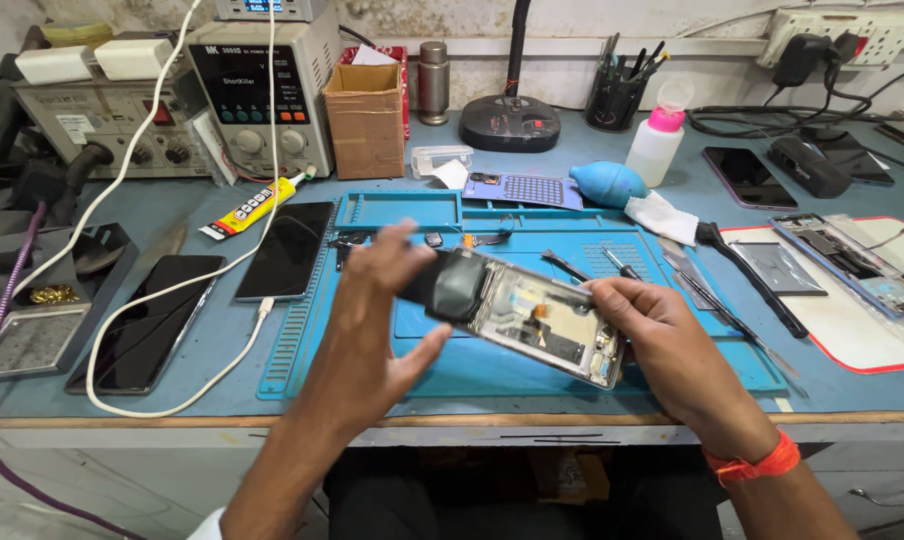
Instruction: The person repairs a smartphone at a workbench. They hold the opened phone, use tweezers and a pry tool to lift and remove internal components, place small parts on the mat, and use a screwdriver on the phone body while working through the disassembly.
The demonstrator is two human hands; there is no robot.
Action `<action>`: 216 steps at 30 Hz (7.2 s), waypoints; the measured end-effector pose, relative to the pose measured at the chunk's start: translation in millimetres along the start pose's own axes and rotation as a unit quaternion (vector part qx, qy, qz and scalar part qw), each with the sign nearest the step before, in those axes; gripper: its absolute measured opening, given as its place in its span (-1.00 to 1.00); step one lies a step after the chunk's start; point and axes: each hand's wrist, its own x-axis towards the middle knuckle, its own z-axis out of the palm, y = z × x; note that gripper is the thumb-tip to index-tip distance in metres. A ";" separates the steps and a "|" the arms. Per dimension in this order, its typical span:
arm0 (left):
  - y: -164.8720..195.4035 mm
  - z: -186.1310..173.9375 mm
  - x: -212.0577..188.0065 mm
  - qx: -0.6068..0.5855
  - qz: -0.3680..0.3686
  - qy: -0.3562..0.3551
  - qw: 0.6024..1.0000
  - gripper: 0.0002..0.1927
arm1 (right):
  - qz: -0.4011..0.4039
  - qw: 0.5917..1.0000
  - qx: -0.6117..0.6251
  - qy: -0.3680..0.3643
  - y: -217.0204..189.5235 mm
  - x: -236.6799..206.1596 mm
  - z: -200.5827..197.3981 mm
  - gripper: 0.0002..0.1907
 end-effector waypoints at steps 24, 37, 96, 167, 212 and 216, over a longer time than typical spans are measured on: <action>57.9 62.5 24.3 -0.075 0.009 0.100 0.992 -0.77 | 0.051 0.974 0.216 -0.039 5.2 1.3 16.9 -0.69; 61.7 62.7 23.6 -0.344 -0.234 0.181 0.891 -0.18 | -0.116 0.945 0.300 0.060 24.7 -8.8 48.9 -0.83; 33.9 30.8 24.6 -0.389 -0.337 -0.118 0.849 -0.29 | -0.349 0.883 -0.292 0.114 -14.2 8.5 36.9 -0.45; 19.7 20.7 20.2 -0.349 -0.387 -0.235 0.821 -0.22 | -0.199 0.790 -0.553 -0.173 -72.8 25.0 57.3 -0.32; 40.6 51.9 15.6 -0.506 -0.301 0.024 0.808 -0.39 | -0.500 0.793 -0.336 0.089 -9.0 -33.4 52.1 -0.46; 37.9 52.5 13.7 -0.508 -0.311 0.003 0.803 -0.25 | -0.476 0.812 -0.314 0.124 -16.1 -30.1 45.6 -0.65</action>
